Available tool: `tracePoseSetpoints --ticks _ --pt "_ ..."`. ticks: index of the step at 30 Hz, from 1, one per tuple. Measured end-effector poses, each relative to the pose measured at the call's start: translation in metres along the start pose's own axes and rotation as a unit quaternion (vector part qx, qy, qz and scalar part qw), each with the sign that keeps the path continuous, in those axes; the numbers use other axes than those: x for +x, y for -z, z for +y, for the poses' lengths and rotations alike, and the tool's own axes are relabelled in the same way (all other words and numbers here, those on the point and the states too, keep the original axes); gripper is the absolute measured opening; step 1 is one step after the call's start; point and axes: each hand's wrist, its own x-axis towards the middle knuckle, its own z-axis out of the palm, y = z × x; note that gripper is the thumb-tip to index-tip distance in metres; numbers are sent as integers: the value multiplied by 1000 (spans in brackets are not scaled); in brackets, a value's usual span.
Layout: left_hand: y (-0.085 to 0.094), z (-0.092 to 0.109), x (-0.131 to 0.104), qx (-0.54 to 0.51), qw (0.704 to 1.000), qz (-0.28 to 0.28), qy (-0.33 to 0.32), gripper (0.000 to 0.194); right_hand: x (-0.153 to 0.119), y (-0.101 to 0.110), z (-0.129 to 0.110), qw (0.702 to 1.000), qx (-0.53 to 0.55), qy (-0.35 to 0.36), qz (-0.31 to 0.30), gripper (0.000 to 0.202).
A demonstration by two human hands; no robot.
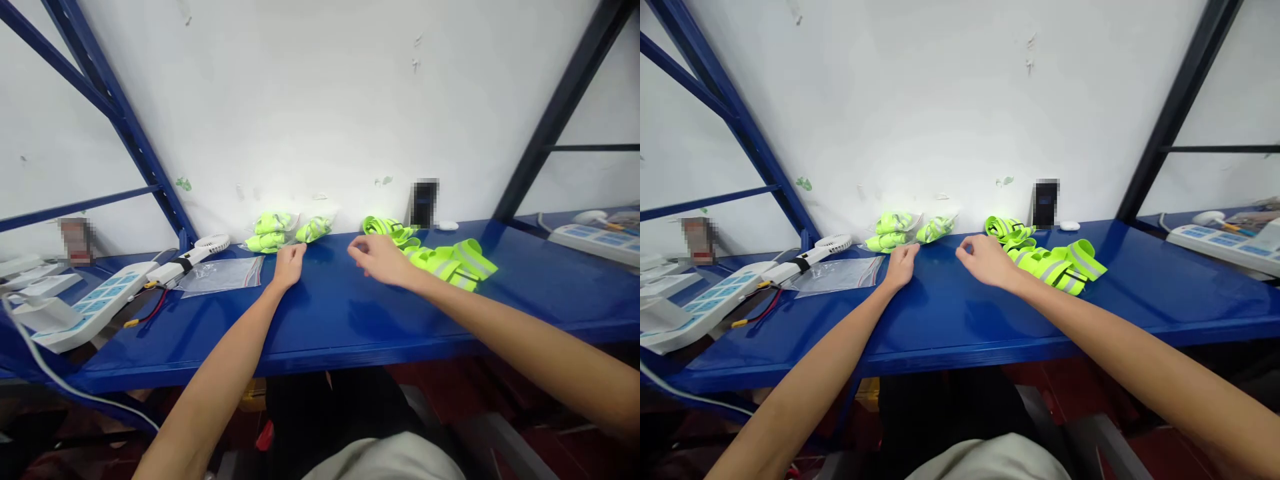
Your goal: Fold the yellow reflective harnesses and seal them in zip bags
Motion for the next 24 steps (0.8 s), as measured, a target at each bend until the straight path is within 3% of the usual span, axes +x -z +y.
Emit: tracePoseSetpoints --ticks 2,6,8,10,11,13,17,20,24 --pt "-5 4 -5 57 996 -20 -62 46 -21 32 14 989 -142 31 26 33" --pt "-10 5 -8 175 972 -54 -143 46 -37 93 78 939 -340 -46 38 52" --pt "-9 4 -8 188 970 -47 -148 46 -42 103 108 938 -344 -39 -2 62" --pt "-10 4 -8 190 968 -45 -155 46 -53 95 122 951 -287 -40 -107 68" --pt "-10 5 -9 191 967 -48 -161 46 -61 86 121 951 -283 -21 -125 75" --pt "-13 8 -11 193 964 -67 -171 45 -79 62 105 954 -277 43 -101 73" --pt "-19 15 -17 176 961 -136 -164 41 -98 20 51 961 -227 129 -91 62" --pt "-19 16 -16 132 974 -128 -131 42 -81 9 19 970 -152 177 -67 52" --pt "-17 12 -9 -90 991 -95 24 56 -29 8 5 989 -70 132 12 44"
